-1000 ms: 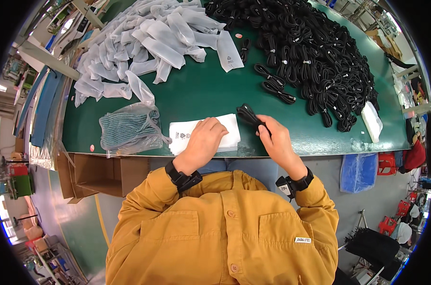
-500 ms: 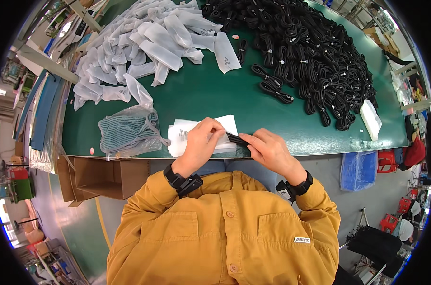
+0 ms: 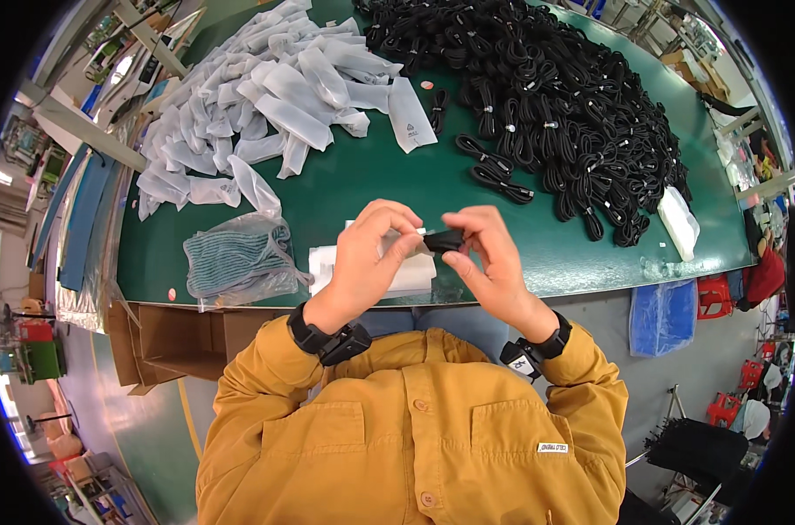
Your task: Packaging small black electronic components into individual plastic bags.
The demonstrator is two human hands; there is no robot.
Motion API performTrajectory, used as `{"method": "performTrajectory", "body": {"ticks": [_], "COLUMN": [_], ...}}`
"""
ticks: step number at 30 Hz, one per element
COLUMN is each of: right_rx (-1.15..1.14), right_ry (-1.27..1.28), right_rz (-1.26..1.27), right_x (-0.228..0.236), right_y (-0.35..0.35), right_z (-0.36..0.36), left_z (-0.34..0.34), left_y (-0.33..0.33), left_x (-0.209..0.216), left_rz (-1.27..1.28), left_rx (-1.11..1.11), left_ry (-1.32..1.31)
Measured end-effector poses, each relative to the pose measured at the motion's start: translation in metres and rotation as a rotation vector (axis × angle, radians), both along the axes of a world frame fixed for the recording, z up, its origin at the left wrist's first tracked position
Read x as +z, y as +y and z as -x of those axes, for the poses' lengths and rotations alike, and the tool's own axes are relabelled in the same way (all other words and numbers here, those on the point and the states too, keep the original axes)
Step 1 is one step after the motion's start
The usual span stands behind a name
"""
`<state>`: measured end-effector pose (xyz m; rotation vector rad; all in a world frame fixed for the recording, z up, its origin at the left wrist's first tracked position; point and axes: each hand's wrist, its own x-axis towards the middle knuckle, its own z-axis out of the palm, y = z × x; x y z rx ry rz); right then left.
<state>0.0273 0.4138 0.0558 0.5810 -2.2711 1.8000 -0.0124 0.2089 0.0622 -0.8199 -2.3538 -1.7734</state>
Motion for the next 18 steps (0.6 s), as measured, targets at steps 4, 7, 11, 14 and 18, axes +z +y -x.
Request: {"method": "performTrajectory", "body": {"ticks": [4, 7, 11, 14, 18], "right_rx": [-0.087, 0.005, -0.004, -0.267, -0.513], "right_ry": [0.127, 0.299, 0.361, 0.369, 0.305], "right_rz": [0.023, -0.152, -0.249, -0.389, -0.869], "right_x": [0.001, 0.008, 0.015, 0.007, -0.040], "right_y": [-0.001, -0.004, -0.008, 0.016, 0.086], "right_z": [0.012, 0.022, 0.025, 0.042, 0.059], "left_z": [0.014, 0.021, 0.037, 0.072, 0.074], "left_y": [0.001, 0.001, -0.009, -0.041, -0.055], "left_x": [0.008, 0.013, 0.019, 0.024, 0.033], "left_rz": [-0.232, -0.356, -0.405, -0.415, 0.086], "left_rx": [-0.067, -0.141, -0.125, 0.147, 0.518], "left_ry": [-0.275, -0.418, -0.460, -0.281, 0.314]}}
